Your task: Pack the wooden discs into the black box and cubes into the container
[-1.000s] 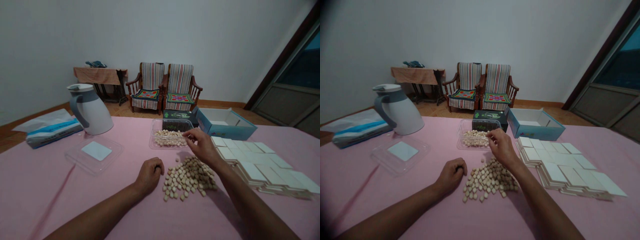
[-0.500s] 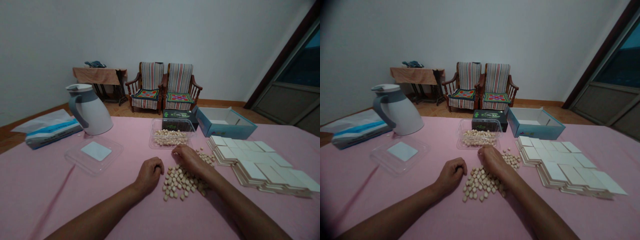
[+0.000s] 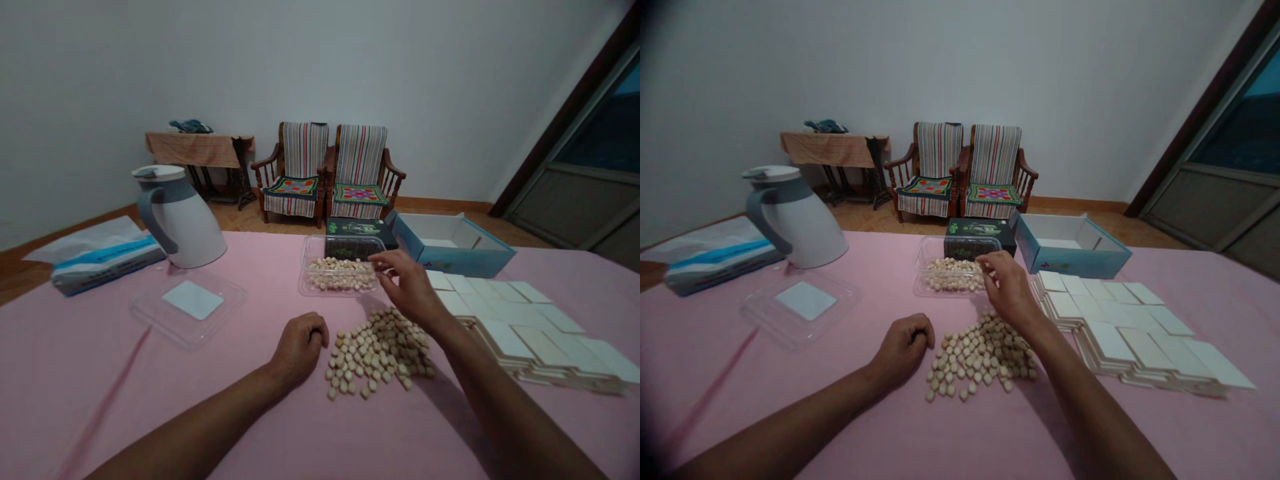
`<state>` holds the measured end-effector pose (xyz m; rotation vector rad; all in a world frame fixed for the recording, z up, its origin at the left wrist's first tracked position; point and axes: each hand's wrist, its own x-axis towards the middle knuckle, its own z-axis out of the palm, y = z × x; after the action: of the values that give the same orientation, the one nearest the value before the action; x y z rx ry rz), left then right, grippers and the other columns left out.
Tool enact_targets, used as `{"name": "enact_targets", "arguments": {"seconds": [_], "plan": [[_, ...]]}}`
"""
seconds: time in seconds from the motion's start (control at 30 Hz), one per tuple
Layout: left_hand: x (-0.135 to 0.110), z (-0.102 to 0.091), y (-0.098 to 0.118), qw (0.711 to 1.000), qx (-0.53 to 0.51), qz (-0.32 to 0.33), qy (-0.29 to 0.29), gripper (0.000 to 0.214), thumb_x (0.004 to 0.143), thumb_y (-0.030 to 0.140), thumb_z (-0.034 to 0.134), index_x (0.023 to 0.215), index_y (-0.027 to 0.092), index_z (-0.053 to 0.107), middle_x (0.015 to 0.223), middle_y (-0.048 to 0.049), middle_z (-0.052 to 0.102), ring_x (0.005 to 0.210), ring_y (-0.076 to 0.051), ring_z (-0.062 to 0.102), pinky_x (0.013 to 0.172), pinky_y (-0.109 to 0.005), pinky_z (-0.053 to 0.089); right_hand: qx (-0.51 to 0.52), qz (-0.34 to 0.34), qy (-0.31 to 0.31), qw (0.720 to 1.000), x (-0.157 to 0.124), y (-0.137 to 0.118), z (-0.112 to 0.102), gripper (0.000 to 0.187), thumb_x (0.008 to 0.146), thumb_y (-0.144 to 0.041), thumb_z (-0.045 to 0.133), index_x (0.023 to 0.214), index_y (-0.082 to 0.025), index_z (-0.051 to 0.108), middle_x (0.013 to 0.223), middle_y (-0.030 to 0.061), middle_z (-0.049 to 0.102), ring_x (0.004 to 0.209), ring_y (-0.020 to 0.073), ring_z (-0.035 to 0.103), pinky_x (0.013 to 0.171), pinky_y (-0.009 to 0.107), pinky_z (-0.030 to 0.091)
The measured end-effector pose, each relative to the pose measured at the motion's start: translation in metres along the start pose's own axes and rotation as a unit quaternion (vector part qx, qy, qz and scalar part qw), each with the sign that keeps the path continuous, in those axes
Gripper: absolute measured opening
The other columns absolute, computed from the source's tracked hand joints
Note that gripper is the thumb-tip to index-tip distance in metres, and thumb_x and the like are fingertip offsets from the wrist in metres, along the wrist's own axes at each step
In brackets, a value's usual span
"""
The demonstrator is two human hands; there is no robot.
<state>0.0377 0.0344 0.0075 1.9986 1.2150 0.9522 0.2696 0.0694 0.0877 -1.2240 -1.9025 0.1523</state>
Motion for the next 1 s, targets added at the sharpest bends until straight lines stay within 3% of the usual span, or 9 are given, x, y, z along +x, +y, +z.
{"name": "enact_targets", "arguments": {"seconds": [0.07, 0.13, 0.23, 0.33, 0.5, 0.7, 0.8, 0.9, 1.0], "plan": [[0.000, 0.000, 0.000, 1.000, -0.001, 0.000, 0.001, 0.022, 0.058, 0.005, 0.038, 0.055, 0.016, 0.057, 0.061, -0.0004, 0.058, 0.063, -0.013, 0.054, 0.064, -0.023, 0.038, 0.011, -0.008, 0.029, 0.999, 0.001, 0.001, -0.002, 0.029, 0.080, -0.011, 0.048, 0.104, -0.017, 0.063, 0.102, 0.0092, 0.063, 0.079, 0.0154, 0.060, 0.069, 0.028, 0.048], [0.000, 0.000, 0.001, 1.000, -0.003, 0.000, 0.000, 0.022, 0.058, 0.005, 0.038, 0.055, 0.016, 0.057, 0.061, -0.0004, 0.058, 0.062, -0.013, 0.054, 0.064, -0.023, 0.039, 0.006, -0.006, -0.003, 1.000, -0.001, 0.001, 0.000, 0.025, 0.081, -0.011, 0.049, 0.100, -0.017, 0.064, 0.094, 0.0076, 0.065, 0.076, 0.0150, 0.060, 0.069, 0.028, 0.047], [0.000, 0.000, 0.002, 1.000, -0.005, 0.000, -0.002, 0.022, 0.058, 0.005, 0.038, 0.055, 0.016, 0.057, 0.061, -0.0005, 0.058, 0.063, -0.013, 0.054, 0.064, -0.023, 0.039, -0.013, -0.004, -0.143, 0.990, -0.007, -0.002, 0.005, 0.020, 0.079, -0.009, 0.051, 0.087, -0.017, 0.067, 0.083, 0.0048, 0.067, 0.074, 0.0150, 0.059, 0.069, 0.026, 0.044], [0.000, 0.000, 0.001, 1.000, -0.003, 0.000, -0.001, 0.022, 0.058, 0.005, 0.039, 0.055, 0.016, 0.057, 0.061, -0.0004, 0.058, 0.063, -0.013, 0.054, 0.064, -0.023, 0.039, -0.049, -0.005, -0.290, 0.956, -0.016, -0.007, 0.013, 0.020, 0.076, -0.008, 0.052, 0.084, -0.017, 0.068, 0.085, 0.0053, 0.069, 0.078, 0.0157, 0.060, 0.069, 0.025, 0.041], [-0.001, 0.000, -0.002, 1.000, -0.005, 0.003, 0.000, 0.022, 0.059, 0.004, 0.039, 0.056, 0.016, 0.057, 0.062, -0.0001, 0.058, 0.063, -0.013, 0.054, 0.064, -0.023, 0.039, -0.150, 0.005, -0.384, 0.911, -0.024, -0.012, 0.023, 0.023, 0.077, -0.010, 0.049, 0.087, -0.016, 0.069, 0.089, 0.0098, 0.068, 0.083, 0.0193, 0.060, 0.067, 0.026, 0.036], [0.000, 0.000, -0.001, 1.000, -0.001, 0.003, -0.001, 0.022, 0.059, 0.005, 0.039, 0.055, 0.017, 0.057, 0.061, -0.0002, 0.058, 0.063, -0.013, 0.054, 0.064, -0.023, 0.039, -0.178, -0.011, -0.379, 0.908, -0.027, -0.009, 0.031, 0.023, 0.078, -0.009, 0.047, 0.086, -0.016, 0.067, 0.088, 0.0099, 0.066, 0.084, 0.0194, 0.058, 0.069, 0.027, 0.035], [0.001, 0.000, 0.001, 1.000, 0.002, 0.002, 0.000, 0.022, 0.059, 0.005, 0.039, 0.056, 0.017, 0.058, 0.062, -0.0002, 0.058, 0.063, -0.013, 0.054, 0.064, -0.023, 0.039, -0.146, -0.010, -0.354, 0.924, -0.025, -0.006, 0.028, 0.017, 0.078, -0.011, 0.049, 0.082, -0.016, 0.065, 0.084, 0.0084, 0.064, 0.077, 0.0169, 0.056, 0.066, 0.026, 0.035], [0.001, 0.000, 0.002, 1.000, 0.003, -0.002, 0.002, 0.023, 0.058, 0.005, 0.039, 0.056, 0.017, 0.058, 0.061, -0.0003, 0.058, 0.063, -0.013, 0.054, 0.064, -0.023, 0.039, -0.078, -0.005, -0.258, 0.963, -0.018, -0.003, 0.020, 0.017, 0.072, -0.007, 0.052, 0.083, -0.016, 0.062, 0.084, 0.0049, 0.061, 0.072, 0.0133, 0.055, 0.065, 0.023, 0.038], [0.001, 0.000, 0.003, 1.000, 0.001, -0.006, 0.000, 0.022, 0.058, 0.005, 0.039, 0.055, 0.016, 0.058, 0.060, -0.0006, 0.058, 0.062, -0.013, 0.054, 0.063, -0.023, 0.039, -0.050, -0.003, -0.093, 0.994, -0.008, 0.001, 0.012, 0.020, 0.071, -0.004, 0.051, 0.085, -0.017, 0.060, 0.080, 0.0033, 0.059, 0.070, 0.0133, 0.055, 0.066, 0.025, 0.042]]}}
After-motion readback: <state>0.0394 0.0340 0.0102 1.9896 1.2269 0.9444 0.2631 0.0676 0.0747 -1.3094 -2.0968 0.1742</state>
